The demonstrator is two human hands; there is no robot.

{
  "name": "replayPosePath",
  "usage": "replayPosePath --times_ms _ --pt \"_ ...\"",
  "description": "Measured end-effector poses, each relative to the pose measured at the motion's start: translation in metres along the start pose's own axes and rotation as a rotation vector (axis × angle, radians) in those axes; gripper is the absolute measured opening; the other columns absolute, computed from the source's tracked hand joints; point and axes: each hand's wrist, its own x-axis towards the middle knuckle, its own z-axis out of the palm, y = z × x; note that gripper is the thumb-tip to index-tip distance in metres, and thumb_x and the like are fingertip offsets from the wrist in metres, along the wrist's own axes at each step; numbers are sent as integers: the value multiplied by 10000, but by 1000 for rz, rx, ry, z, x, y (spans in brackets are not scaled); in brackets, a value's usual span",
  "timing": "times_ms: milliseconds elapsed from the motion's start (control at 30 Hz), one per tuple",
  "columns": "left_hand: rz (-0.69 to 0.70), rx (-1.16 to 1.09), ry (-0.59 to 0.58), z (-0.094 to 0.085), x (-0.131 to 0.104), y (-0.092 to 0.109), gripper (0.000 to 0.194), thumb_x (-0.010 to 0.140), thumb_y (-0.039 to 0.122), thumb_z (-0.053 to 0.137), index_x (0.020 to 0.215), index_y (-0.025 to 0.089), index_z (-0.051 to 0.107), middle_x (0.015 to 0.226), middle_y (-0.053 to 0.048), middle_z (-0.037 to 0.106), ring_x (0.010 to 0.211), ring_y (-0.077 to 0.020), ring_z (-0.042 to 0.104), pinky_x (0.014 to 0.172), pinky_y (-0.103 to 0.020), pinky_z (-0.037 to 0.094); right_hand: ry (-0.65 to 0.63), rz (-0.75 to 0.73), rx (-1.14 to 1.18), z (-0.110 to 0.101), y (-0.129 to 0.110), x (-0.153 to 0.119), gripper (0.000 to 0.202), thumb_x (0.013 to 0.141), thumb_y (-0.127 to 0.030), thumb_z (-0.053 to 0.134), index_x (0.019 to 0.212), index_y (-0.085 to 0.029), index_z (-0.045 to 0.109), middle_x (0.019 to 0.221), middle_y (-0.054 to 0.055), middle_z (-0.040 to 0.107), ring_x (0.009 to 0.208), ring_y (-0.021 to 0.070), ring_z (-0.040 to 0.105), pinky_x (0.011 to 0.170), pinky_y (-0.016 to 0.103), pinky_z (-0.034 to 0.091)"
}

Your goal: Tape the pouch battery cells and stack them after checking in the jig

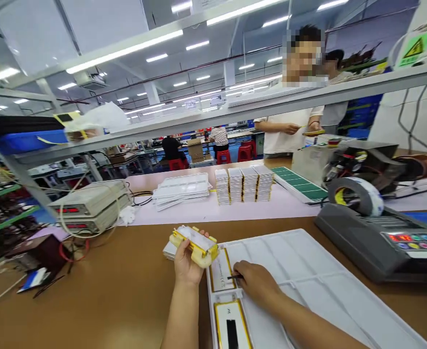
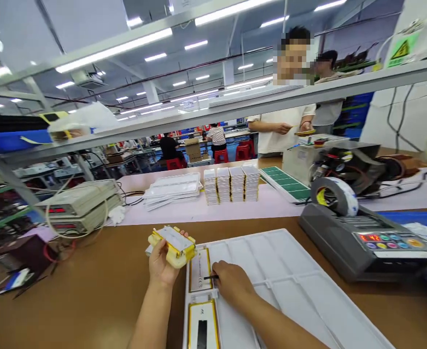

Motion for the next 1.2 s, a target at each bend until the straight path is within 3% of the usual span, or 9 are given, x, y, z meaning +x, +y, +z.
replayPosePath --times_ms 67,133,267,333,433,633,900,1067,1200 --pt "38 161 39 12 3 25 236 665 226 541 893 167 533 853 -89 610 873 -246 568 774 -407 435 0 -23 7 -1 2 -1 208 712 -107 403 841 -207 532 867 8 590 751 149 535 608 235 294" --pt "35 495 105 23 13 51 280 626 239 599 888 174 523 782 -66 602 795 -233 580 733 -397 440 5 -34 22 -1 3 -2 192 724 -113 397 831 -209 524 850 4 587 727 146 531 587 233 282" --pt "54 1603 316 28 50 87 722 392 227 759 1054 271 474 834 -41 603 791 -262 567 719 -395 400 15 -48 43 -3 3 -4 169 730 -113 398 811 -205 515 832 3 588 711 141 528 570 231 268" --pt "33 1877 382 22 67 93 853 247 175 786 1046 252 498 866 -76 605 851 -323 540 754 -428 359 27 -57 50 -5 4 -3 180 716 -100 402 810 -201 518 832 5 593 716 142 531 569 233 264" --pt "1 2004 390 9 82 94 870 177 164 782 1007 228 531 883 -117 606 901 -379 508 762 -448 325 38 -70 58 -7 5 -2 193 707 -94 401 812 -201 523 829 9 596 720 146 533 569 238 261" --pt "-93 2134 373 -5 91 88 823 177 217 779 962 234 531 843 -108 620 843 -352 541 724 -412 339 31 -69 85 -9 6 -1 178 699 -102 409 800 -198 520 819 6 597 703 142 534 561 236 262" --pt "-167 2184 358 -4 93 84 752 247 243 775 953 200 521 900 -154 602 855 -367 537 695 -410 365 21 -55 100 -8 7 -2 195 688 -84 386 777 -206 509 801 -6 593 682 132 519 551 234 261" --pt "-221 2199 384 -2 90 78 963 254 228 772 1150 182 423 1025 -207 559 896 -386 522 699 -441 377 13 -53 107 -8 6 -2 197 696 -91 381 788 -201 517 818 0 593 697 129 518 569 231 275" --pt "-236 2203 361 12 90 74 1040 287 295 772 1225 128 357 1038 -261 536 895 -412 518 696 -486 381 -2 -36 108 -8 8 -1 182 696 -119 392 782 -198 532 810 2 600 702 133 529 570 233 285"
